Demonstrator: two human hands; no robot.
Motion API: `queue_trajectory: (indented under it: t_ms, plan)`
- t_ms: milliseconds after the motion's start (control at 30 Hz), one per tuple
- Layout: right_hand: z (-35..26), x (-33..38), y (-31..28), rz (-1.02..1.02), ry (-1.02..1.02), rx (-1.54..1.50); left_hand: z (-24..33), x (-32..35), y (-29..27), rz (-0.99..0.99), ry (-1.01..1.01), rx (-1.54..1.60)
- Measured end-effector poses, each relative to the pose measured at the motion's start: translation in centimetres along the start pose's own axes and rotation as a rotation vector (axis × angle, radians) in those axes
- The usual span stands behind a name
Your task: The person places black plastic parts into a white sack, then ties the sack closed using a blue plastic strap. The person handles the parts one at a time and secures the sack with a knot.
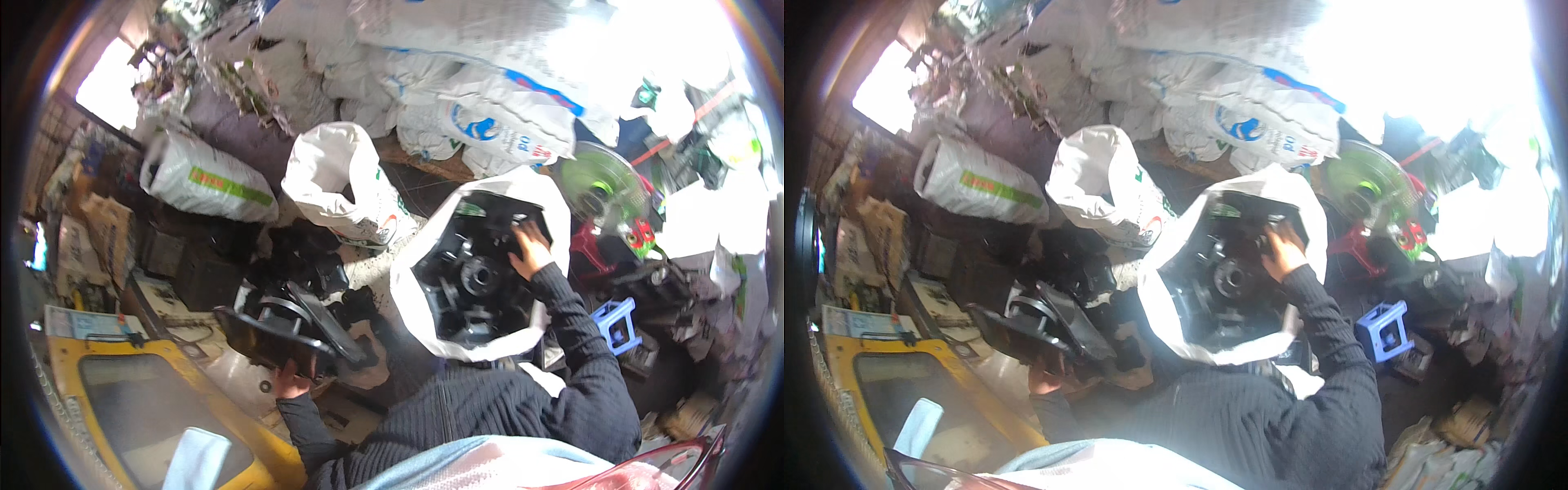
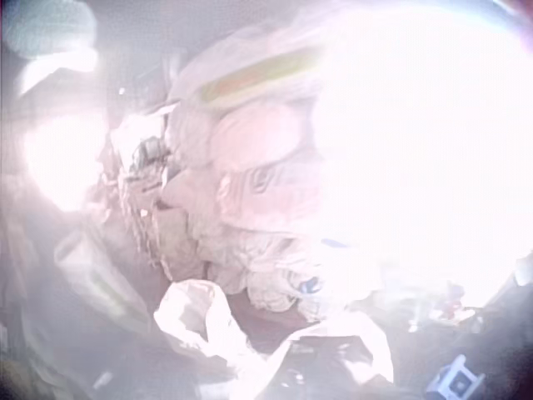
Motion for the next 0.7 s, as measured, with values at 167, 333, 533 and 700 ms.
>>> queue_trajectory:
  t_ms: [167, 333, 533, 700]
  plan:
    - [-8.6, 2.6, -7.0, -0.144, 0.158, -1.43, 7.9, 1.9, 17.2, -0.252, 0.05, -0.044]
    - [-16.5, 6.4, -9.1, -0.531, 0.166, -2.153, 6.3, 5.3, 28.9, -0.451, -0.004, 0.039]
    - [0.4, 13.1, -16.2, 0.398, -0.015, -1.141, 4.8, 0.0, 34.7, -0.592, 0.175, -0.412]
    - [13.4, 23.9, -17.7, 0.846, 0.52, -1.781, 2.2, -3.9, 31.2, -0.388, -0.239, -0.526]
Point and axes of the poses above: each hand's wrist, its own x-axis away from the middle knuckle, its own y-axis out of the palm, z = x × y, the point moved 8 cm from there along -x, towards the middle knuckle, and after that the axes turned 5 degrees about -x, right-handed, at the moved point
